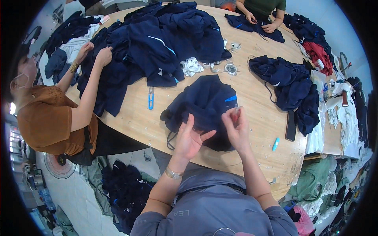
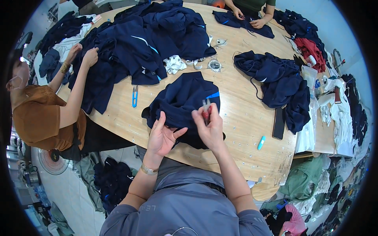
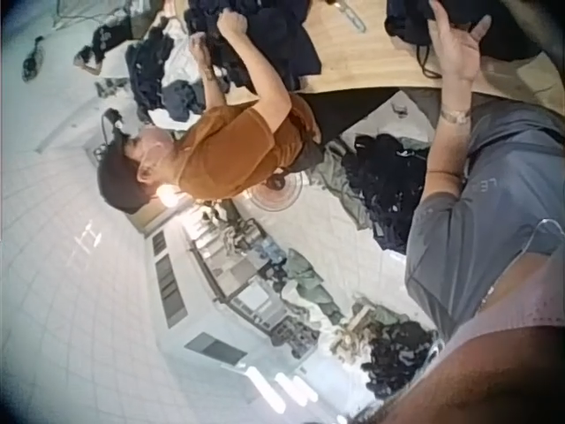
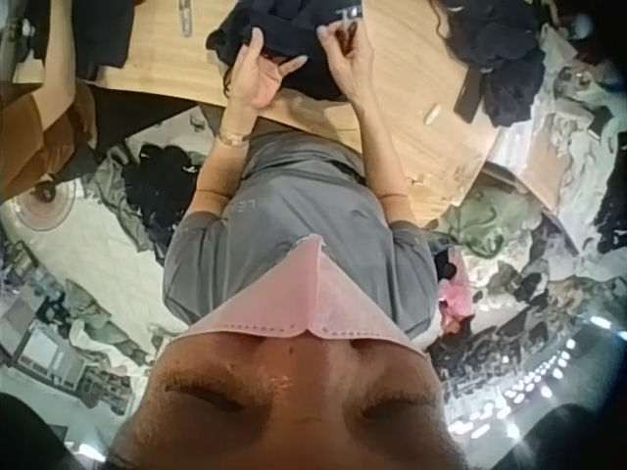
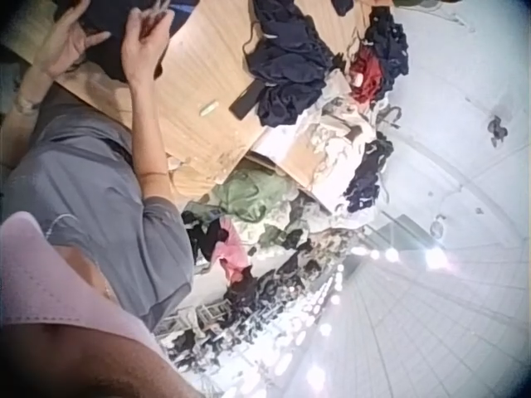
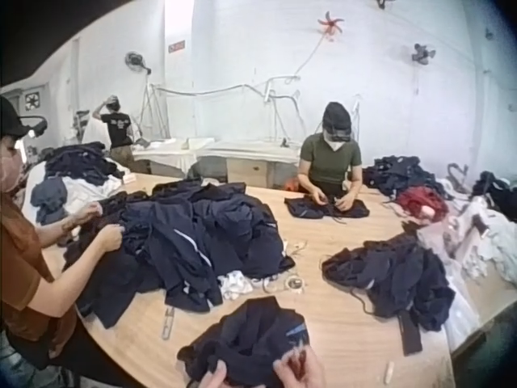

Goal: Trimming loose threads from navy blue garments using thread snips.

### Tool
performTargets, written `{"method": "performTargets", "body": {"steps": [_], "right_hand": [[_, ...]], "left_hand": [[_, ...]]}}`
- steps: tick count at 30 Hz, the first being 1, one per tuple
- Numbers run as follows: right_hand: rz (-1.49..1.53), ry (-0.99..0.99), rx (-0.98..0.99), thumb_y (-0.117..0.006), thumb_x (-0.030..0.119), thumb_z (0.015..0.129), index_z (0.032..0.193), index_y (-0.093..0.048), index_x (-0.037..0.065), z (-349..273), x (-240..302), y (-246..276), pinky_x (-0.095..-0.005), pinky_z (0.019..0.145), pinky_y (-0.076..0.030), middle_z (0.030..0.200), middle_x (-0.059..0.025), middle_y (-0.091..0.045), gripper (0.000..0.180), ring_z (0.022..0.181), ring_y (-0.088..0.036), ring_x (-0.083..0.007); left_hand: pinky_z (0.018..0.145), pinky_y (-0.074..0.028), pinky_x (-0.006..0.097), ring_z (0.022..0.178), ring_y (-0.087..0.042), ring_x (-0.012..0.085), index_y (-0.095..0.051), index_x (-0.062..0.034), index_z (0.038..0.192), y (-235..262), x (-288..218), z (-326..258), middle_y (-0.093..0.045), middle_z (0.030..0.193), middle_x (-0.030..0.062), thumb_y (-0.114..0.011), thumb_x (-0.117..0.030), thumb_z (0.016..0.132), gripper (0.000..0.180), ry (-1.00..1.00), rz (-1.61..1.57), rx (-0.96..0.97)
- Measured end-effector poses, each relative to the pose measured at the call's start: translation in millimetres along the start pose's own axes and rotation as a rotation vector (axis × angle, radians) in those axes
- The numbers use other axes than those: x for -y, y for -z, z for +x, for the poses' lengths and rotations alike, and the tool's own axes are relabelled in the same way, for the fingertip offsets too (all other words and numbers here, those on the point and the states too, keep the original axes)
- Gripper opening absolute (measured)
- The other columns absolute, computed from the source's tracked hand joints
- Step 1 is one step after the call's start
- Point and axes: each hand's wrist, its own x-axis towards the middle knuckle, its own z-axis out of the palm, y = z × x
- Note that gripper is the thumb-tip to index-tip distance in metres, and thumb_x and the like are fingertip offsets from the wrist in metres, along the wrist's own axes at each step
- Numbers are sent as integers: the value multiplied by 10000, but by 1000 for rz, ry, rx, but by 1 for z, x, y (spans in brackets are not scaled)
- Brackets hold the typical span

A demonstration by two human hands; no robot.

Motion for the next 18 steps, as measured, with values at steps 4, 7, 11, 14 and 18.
{"method": "performTargets", "body": {"steps": [4,7,11,14,18], "right_hand": [[-360,167,159,-656,65,734,794,-455,31,-6,4,-7,-361,572,-369,703,-102,-489,212,644,-455,-281],[-461,323,142,-623,-12,684,802,-466,28,-7,10,-7,-359,566,-362,739,-102,-494,200,642,-441,-274],[-212,397,325,-612,-71,689,773,-450,40,-27,32,-15,-251,512,-397,750,-87,-536,214,580,-500,-189],[-111,558,545,-627,-62,659,738,-409,47,-41,35,-12,-258,463,-391,764,-102,-558,256,531,-493,-163],[-85,429,371,-682,-9,640,769,-454,48,-41,32,-5,-260,463,-412,775,-90,-550,268,521,-517,-161]], "left_hand": [[836,-526,405,1069,-556,233,-457,-92,1205,-8,10,-2,-541,1194,110,-400,-272,962,307,-9,-5,22],[838,-514,388,1060,-560,216,-458,-81,1195,-9,19,-3,-552,1169,120,-428,-208,957,271,-113,57,-3],[816,-527,386,931,-623,211,-544,-63,1065,25,20,4,-623,1024,117,-494,-181,929,187,-93,-78,211],[774,-546,374,803,-614,158,-496,-51,966,-30,12,0,-562,838,36,-553,-140,897,126,-106,14,-244],[810,-537,381,872,-614,179,-522,-37,1005,-18,10,0,-599,971,79,-507,-178,924,163,-57,9,-123]]}}
